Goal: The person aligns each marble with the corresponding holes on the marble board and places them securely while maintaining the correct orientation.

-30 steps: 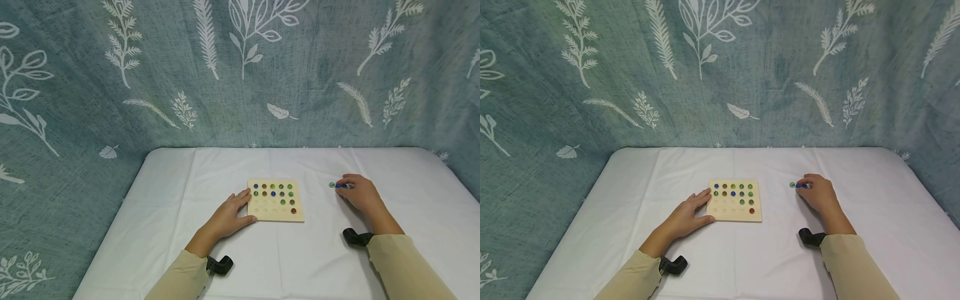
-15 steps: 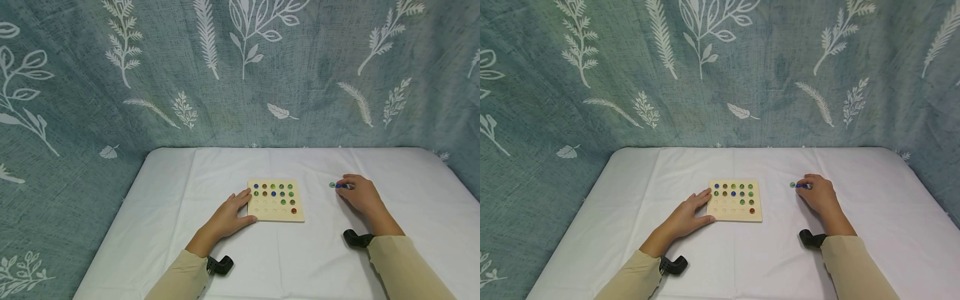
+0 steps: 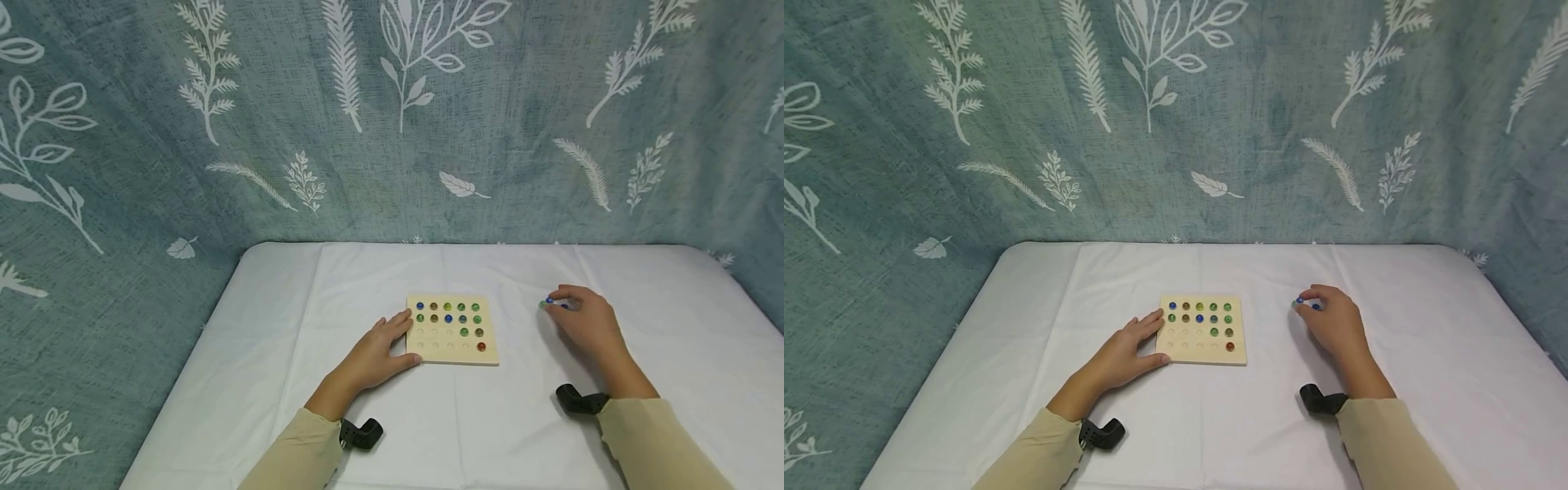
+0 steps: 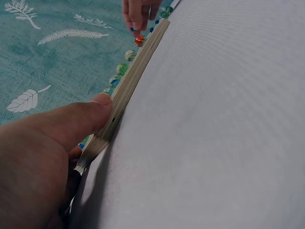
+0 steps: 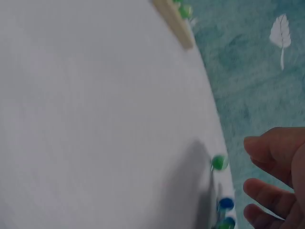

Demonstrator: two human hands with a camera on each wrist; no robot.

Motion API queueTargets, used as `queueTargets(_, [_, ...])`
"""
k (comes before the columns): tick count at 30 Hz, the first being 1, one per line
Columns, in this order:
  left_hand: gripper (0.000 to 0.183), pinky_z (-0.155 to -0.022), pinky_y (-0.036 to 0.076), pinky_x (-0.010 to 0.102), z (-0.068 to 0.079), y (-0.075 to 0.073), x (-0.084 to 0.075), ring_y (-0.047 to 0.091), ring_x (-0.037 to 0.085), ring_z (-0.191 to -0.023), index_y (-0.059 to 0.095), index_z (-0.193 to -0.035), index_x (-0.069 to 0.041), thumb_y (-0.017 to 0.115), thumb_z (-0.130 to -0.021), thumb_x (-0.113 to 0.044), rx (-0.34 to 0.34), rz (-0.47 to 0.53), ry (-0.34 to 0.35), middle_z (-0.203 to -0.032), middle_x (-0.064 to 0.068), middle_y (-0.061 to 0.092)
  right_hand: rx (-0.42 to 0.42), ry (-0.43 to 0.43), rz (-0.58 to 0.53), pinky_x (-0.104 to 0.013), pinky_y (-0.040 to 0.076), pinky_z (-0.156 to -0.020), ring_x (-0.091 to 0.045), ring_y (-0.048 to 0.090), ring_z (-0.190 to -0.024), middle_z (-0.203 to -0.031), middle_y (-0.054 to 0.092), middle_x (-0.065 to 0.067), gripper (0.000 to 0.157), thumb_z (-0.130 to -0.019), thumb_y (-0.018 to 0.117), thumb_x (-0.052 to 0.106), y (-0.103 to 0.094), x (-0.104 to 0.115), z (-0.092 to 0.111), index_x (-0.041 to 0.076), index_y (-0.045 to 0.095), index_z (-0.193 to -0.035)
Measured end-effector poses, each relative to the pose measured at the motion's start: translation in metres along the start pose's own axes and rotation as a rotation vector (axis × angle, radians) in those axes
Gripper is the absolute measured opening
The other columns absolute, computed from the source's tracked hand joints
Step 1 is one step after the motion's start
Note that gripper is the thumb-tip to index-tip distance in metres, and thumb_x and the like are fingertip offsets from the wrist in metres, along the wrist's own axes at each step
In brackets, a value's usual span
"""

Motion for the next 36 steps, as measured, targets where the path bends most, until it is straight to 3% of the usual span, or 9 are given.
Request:
queueTargets(8, [0.078,-0.126,0.015,0.037,-0.001,0.0,0.001,0.024,0.013,-0.149,0.039,-0.152,-0.011,0.071,-0.089,-0.045,0.002,-0.011,-0.007,-0.162,-0.005,0.026,0.029,0.002,-0.154,-0.066,0.034,-0.108,-0.045,0.032,-0.142,-0.151,0.046,-0.015,0.036,-0.094,0.066,0.035,0.023,0.039,0.024,0.008,0.066,-0.117])
queueTargets(18, [0.079,-0.126,0.015,0.037,-0.001,0.0,0.001,0.023,0.012,-0.15,0.038,-0.153,-0.013,0.071,-0.089,-0.045,0.004,0.007,-0.017,-0.162,-0.007,0.025,0.089,-0.047,-0.228,-0.061,0.032,-0.114,-0.042,0.035,-0.142,-0.147,0.05,-0.015,0.025,-0.09,0.072,0.027,0.058,0.072,0.045,0.008,0.071,-0.107])
queueTargets(36, [0.079,-0.126,0.015,0.036,-0.001,0.001,0.001,0.023,0.012,-0.149,0.038,-0.152,-0.012,0.071,-0.089,-0.045,0.002,0.0,-0.005,-0.162,-0.006,0.025,0.086,-0.023,-0.217,-0.059,0.035,-0.114,-0.044,0.036,-0.141,-0.15,0.045,-0.019,0.02,-0.088,0.072,0.024,0.086,0.077,0.055,0.01,0.073,-0.103])
Point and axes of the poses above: each hand's wrist, its own z-axis away from the middle knuckle, its own y-axis out of the palm, x = y × z, the point moved 9 cm from there along -z, towards the middle knuckle
